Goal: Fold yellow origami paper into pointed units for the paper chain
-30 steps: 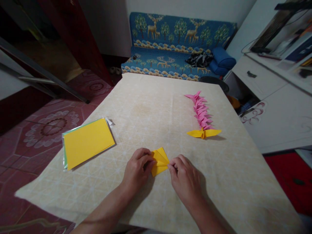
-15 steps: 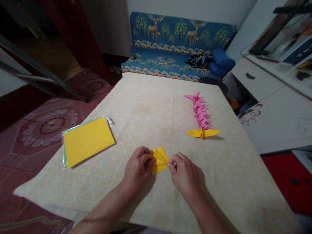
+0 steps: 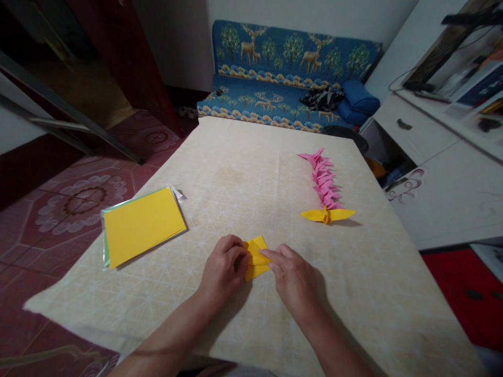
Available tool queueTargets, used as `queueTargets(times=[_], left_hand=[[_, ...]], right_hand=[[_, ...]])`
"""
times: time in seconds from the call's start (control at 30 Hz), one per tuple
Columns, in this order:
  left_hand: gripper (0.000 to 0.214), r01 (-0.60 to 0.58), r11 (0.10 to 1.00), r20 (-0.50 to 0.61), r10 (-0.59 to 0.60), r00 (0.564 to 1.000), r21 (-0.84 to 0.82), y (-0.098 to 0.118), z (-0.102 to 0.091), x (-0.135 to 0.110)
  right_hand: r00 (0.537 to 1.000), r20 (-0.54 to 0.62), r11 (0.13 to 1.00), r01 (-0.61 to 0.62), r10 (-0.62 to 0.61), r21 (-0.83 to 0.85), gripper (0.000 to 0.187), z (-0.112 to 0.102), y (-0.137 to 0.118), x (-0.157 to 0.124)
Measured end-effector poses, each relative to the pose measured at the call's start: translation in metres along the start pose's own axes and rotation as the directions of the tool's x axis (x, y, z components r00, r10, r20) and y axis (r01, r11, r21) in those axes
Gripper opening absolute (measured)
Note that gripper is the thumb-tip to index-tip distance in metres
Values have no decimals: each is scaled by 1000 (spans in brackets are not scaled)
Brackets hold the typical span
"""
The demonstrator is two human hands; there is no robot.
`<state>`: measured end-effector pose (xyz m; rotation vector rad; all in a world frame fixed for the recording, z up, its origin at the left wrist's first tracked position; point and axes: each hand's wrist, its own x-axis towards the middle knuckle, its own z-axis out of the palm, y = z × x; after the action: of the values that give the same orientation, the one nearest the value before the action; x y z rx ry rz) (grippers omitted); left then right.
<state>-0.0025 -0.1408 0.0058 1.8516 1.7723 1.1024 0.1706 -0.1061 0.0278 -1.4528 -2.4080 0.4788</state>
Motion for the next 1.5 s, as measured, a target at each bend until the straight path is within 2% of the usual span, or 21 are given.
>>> queueTargets(times=[0.37, 0.63, 0.8, 0.9, 1.07, 1.2, 1.33, 1.5], left_hand=[[11, 29, 1000, 6, -29, 1000, 9, 2, 1, -1], [9, 8, 994, 0, -8, 1000, 107, 2, -3, 1], [9, -10, 992, 8, 9, 1000, 122, 1, -3, 2], [9, -38, 991, 28, 35, 999, 125, 0, -2, 6], [8, -100, 989, 58, 94, 994, 107, -5, 2, 30], [9, -120, 990, 56, 116, 992, 74, -13, 7, 48], [9, -109, 994, 84, 111, 990, -24, -20, 3, 48], [11, -94, 994, 109, 100, 989, -62, -23, -4, 40]], right_hand=[[996, 80, 998, -23, 28, -58, 30, -8, -6, 2], [995, -31, 994, -94, 93, -48, 38, 3, -9, 0], [984, 17, 984, -180, 180, 6, 24, 3, -6, 8], [980, 53, 981, -193, 191, 33, 19, 0, -1, 15], [985, 26, 985, -172, 171, 25, 20, -4, 8, 31], [996, -70, 998, -60, 61, 18, 36, -3, 13, 37], [997, -66, 999, 32, -31, 17, 31, 5, 14, 32], [990, -127, 996, 64, -56, 63, 25, 13, 15, 24]])
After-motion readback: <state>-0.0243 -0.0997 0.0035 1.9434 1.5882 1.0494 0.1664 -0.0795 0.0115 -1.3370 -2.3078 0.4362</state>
